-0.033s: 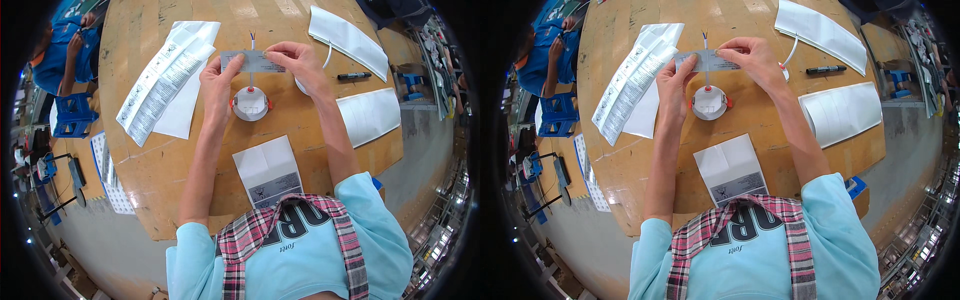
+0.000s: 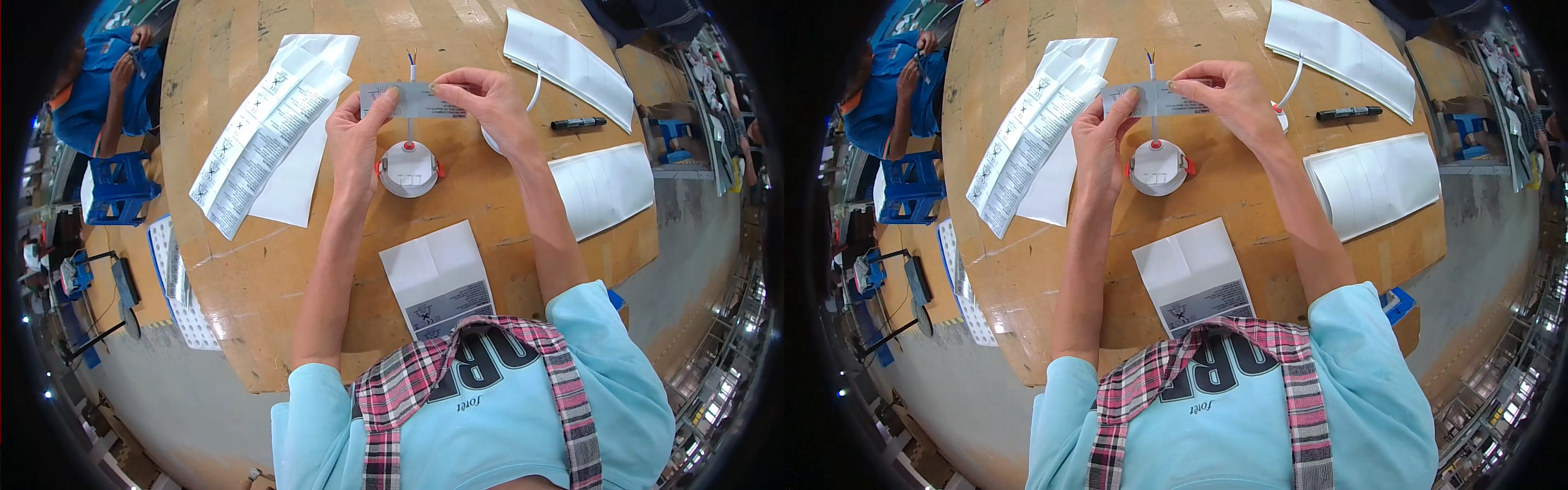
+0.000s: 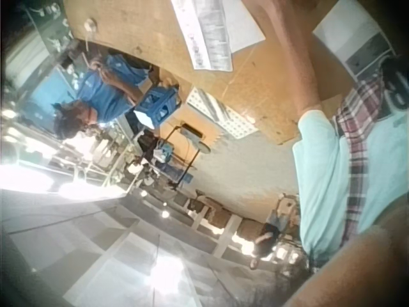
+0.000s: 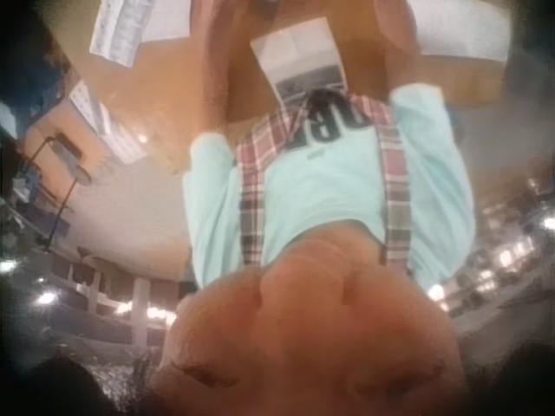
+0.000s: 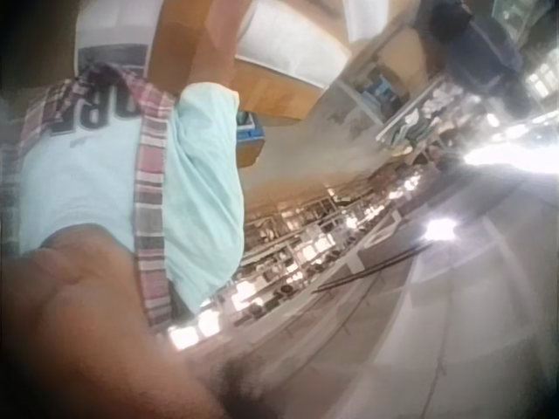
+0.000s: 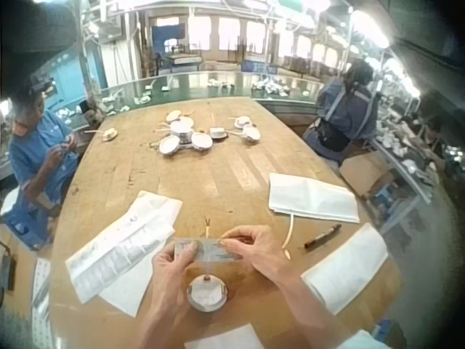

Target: The recorder is assembling a lighting fixture by peeling and applying labels/stickers to the base and wires.

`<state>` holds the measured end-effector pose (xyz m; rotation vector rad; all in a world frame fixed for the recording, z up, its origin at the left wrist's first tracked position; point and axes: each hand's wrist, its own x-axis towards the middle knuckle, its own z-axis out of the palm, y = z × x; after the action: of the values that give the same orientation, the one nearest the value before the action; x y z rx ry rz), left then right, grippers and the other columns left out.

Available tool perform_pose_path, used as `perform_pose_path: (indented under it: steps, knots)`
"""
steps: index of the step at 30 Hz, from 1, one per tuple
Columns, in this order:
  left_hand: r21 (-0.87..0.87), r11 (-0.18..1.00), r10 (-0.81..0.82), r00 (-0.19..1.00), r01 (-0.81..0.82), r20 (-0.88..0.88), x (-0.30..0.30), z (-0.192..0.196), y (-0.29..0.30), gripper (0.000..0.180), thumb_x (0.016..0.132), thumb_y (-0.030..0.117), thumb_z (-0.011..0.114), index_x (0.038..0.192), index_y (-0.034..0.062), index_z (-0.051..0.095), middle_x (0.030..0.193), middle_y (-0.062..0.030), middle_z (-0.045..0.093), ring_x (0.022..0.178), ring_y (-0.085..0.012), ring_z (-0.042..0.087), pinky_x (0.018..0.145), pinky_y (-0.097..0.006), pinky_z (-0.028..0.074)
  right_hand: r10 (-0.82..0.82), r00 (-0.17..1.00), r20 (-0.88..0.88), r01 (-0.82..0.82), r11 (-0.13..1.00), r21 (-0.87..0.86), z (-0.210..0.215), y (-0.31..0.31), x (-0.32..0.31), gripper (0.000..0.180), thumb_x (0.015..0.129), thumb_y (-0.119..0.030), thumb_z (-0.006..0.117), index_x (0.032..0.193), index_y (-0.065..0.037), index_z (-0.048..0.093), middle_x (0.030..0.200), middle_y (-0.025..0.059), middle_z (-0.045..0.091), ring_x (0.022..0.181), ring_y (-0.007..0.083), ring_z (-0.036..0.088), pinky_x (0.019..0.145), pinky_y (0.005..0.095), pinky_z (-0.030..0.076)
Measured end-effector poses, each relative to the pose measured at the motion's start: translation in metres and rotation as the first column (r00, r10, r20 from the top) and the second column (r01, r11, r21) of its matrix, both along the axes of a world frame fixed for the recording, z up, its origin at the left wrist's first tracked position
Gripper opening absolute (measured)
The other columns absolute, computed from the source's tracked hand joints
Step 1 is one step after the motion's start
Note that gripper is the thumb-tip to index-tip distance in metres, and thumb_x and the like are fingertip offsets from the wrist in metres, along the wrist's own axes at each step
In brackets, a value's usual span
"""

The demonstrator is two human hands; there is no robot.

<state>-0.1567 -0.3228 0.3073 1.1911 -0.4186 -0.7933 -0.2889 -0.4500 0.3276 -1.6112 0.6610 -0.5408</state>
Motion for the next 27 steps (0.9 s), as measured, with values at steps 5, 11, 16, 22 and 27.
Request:
perform_pose_path:
  steps: [5, 11, 16, 22, 27]
  knots:
    - [0.017, 1.0, 0.0, 1.0, 0.0, 0.003, -0.0014, -0.0027, -0.0015, 0.021, 0.084, 0.018, 0.07, 0.092, -0.0009, 0.069, 0.082, -0.0051, 0.067, 0.076, -0.009, 0.058, 0.078, -0.027, 0.048, -0.034, 0.999, -0.003, 0.034, 0.999, 0.004, -0.0008, 0.0014, -0.0013, 0.02, 0.083, -0.016, 0.07, 0.094, 0.0, 0.071, 0.079, 0.0037, 0.066, 0.071, 0.0088, 0.058, 0.064, 0.0227, 0.047]
    - [0.022, 1.0, 0.002, 1.0, -0.002, -0.015, -0.0014, -0.0015, -0.0006, 0.021, 0.084, 0.018, 0.07, 0.093, -0.0009, 0.068, 0.084, -0.0055, 0.067, 0.077, -0.0095, 0.059, 0.079, -0.027, 0.049, -0.045, 0.999, -0.025, 0.044, 0.998, -0.04, -0.0005, 0.0038, -0.0021, 0.02, 0.083, -0.017, 0.07, 0.094, -0.001, 0.071, 0.08, 0.0037, 0.066, 0.073, 0.0095, 0.059, 0.066, 0.0235, 0.048]
    - [0.02, 1.0, -0.004, 1.0, 0.004, -0.012, -0.001, -0.0019, 0.0001, 0.021, 0.084, 0.018, 0.07, 0.093, -0.0012, 0.068, 0.085, -0.0061, 0.067, 0.077, -0.0097, 0.06, 0.079, -0.027, 0.049, -0.05, 0.999, -0.011, 0.049, 0.998, -0.032, 0.0014, 0.006, -0.002, 0.019, 0.083, -0.017, 0.07, 0.094, -0.001, 0.071, 0.079, 0.0032, 0.066, 0.073, 0.0094, 0.058, 0.066, 0.0233, 0.047]
    - [0.008, 1.0, -0.001, 0.999, 0.001, -0.036, -0.0001, -0.0025, -0.001, 0.02, 0.084, 0.016, 0.07, 0.094, -0.0013, 0.068, 0.085, -0.0064, 0.067, 0.077, -0.0104, 0.06, 0.079, -0.027, 0.051, -0.071, 0.997, -0.013, 0.07, 0.997, -0.041, -0.0014, 0.0071, -0.0018, 0.019, 0.083, -0.016, 0.07, 0.095, -0.001, 0.071, 0.078, 0.0029, 0.066, 0.072, 0.009, 0.058, 0.066, 0.0228, 0.047]
    - [0.01, 0.999, -0.034, 0.999, 0.035, -0.037, 0.0041, -0.0056, -0.0001, 0.017, 0.086, 0.013, 0.068, 0.097, 0.001, 0.068, 0.09, -0.0061, 0.067, 0.083, -0.0111, 0.062, 0.081, -0.028, 0.052, -0.079, 0.997, -0.014, 0.078, 0.995, -0.063, -0.0023, 0.0069, 0.0003, 0.019, 0.083, -0.017, 0.07, 0.095, -0.001, 0.071, 0.078, 0.0029, 0.066, 0.072, 0.0085, 0.058, 0.065, 0.0228, 0.046]
